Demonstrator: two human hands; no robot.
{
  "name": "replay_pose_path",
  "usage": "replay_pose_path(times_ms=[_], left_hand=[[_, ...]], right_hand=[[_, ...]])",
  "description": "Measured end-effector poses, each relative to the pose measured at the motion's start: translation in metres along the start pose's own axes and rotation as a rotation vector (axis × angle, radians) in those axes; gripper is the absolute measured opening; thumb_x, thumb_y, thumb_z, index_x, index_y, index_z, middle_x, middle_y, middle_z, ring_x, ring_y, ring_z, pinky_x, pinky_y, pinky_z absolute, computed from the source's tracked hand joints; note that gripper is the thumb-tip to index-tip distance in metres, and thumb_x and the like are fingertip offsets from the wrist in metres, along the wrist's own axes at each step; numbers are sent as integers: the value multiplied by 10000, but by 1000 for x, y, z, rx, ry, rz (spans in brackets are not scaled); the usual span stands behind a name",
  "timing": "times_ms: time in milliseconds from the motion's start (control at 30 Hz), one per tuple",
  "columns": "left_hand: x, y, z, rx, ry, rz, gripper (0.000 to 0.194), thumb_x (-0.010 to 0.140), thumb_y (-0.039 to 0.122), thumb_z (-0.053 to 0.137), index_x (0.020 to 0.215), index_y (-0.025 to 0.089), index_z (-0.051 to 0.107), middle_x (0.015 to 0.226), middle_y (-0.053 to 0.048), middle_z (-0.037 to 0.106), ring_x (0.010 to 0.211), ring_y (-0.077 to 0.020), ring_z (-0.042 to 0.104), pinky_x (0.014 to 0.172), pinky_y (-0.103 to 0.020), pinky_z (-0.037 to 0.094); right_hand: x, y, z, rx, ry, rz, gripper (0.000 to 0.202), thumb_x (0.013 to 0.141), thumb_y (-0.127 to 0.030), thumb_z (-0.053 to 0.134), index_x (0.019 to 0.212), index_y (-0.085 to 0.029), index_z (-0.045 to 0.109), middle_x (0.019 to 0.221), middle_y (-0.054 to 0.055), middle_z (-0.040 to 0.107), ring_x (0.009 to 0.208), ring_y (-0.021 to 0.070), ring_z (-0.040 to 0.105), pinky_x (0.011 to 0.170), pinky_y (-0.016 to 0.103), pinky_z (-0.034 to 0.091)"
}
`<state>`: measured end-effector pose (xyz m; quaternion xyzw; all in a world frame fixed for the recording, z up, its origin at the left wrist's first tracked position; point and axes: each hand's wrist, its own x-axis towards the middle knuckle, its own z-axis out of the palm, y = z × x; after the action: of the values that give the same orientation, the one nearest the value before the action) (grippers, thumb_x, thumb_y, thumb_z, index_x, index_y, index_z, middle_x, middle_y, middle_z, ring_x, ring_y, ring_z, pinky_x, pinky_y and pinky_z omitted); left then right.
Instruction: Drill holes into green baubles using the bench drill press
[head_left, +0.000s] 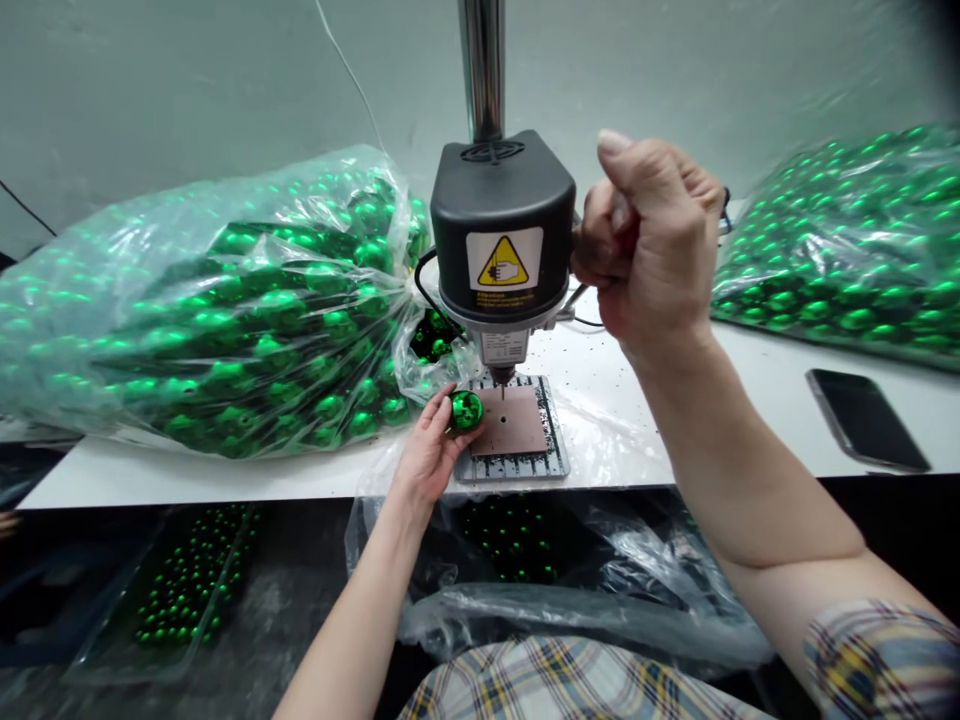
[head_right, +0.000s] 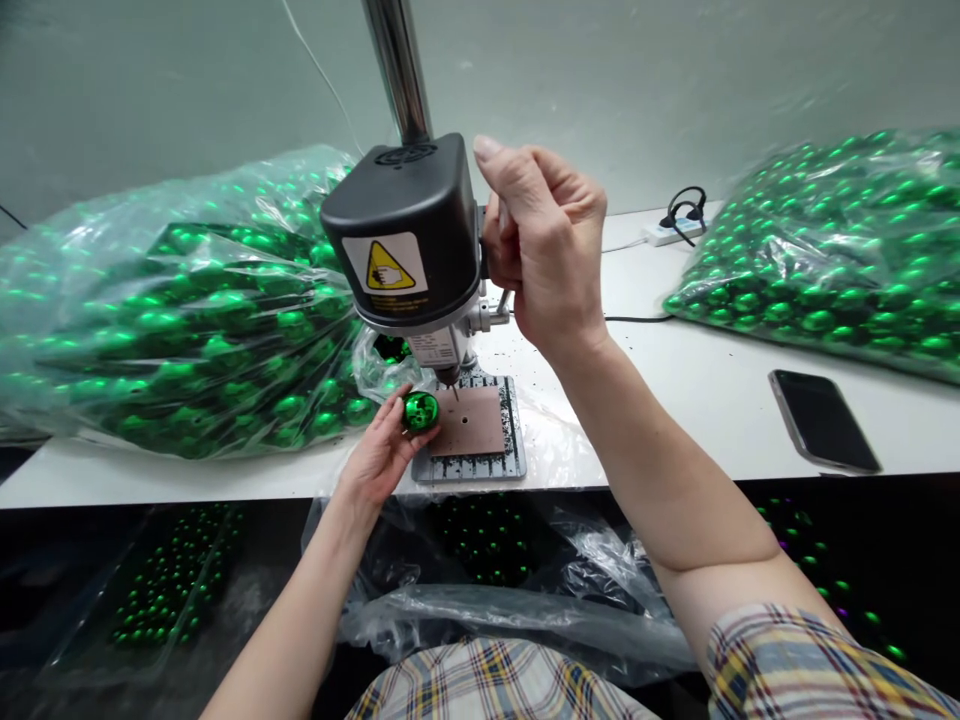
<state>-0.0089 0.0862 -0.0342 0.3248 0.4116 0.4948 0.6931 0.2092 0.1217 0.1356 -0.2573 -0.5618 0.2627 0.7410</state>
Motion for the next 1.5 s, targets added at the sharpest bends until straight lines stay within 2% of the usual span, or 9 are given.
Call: replay_pose_path(times_ms=[167,467,600,833,1000,1067,1200,1300,1500], left_hand=[[12,-12,5,282,53,243,623,696,329,840,1254,180,608,1151,-92,708,1071,-207,657,1008,-365,494],[35,-37,9,444,-110,361,581,667,292,842,1202,200,635,1217,-110,684,1135,-284,648,1032,-446,488],[37,-42,8,488,-157,433,565,708,290,822,1226,209,610,1269,-106,654,1199,-279,614,1080,-447,454],[39,-45,1,504,-186,436,539,764,379,790,1218,203,558,1192,-105,653,1089,-243,651,996,-423,514],[41,-46,1,496,-167,457,547,741,360,812,1206,203,571,1182,-104,662,1087,-248,657,991,-427,519],[40,-45,1,515,-173,472,560,719,331,828,1204,201,582,1188,-108,665,1101,-260,653,998,-440,515],[34,-41,6,671,-227,593,504,723,257,814,1182,207,610,1231,-110,641,1174,-273,611,1046,-456,474],[29,-41,10,739,-259,665,448,751,250,788,1163,206,620,1251,-115,622,1196,-273,591,1063,-463,454],[28,-51,13,599,-168,537,461,750,317,807,1154,202,617,1195,-103,663,1139,-246,629,1023,-430,491]], right_hand=[[0,0,1,29,10,3,542,857,-492,694,588,-222,308,434,-64,321,345,57,216,331,266,165],[-1,-2,3,-23,25,16,577,835,-547,692,588,-220,285,444,-56,320,353,68,218,326,272,168],[-2,-6,6,47,40,8,547,834,-465,716,550,-221,316,419,-58,328,332,66,212,311,265,139],[-3,-10,10,66,63,9,571,818,-518,718,531,-225,320,406,-72,324,322,63,205,306,267,142],[-3,-8,10,147,65,-1,513,797,-406,763,523,-233,365,394,-77,349,314,64,202,286,271,119],[-2,-7,9,133,62,-16,517,817,-430,743,532,-232,359,398,-78,350,311,60,209,286,266,129],[-1,-4,6,8,30,-14,541,881,-537,639,580,-229,312,432,-79,341,329,52,244,314,248,196],[-1,-4,4,18,21,-15,530,886,-491,655,578,-227,314,434,-77,341,330,54,242,311,253,191],[-3,-7,6,36,46,15,506,904,-409,653,566,-221,326,424,-72,343,336,58,225,320,266,164]])
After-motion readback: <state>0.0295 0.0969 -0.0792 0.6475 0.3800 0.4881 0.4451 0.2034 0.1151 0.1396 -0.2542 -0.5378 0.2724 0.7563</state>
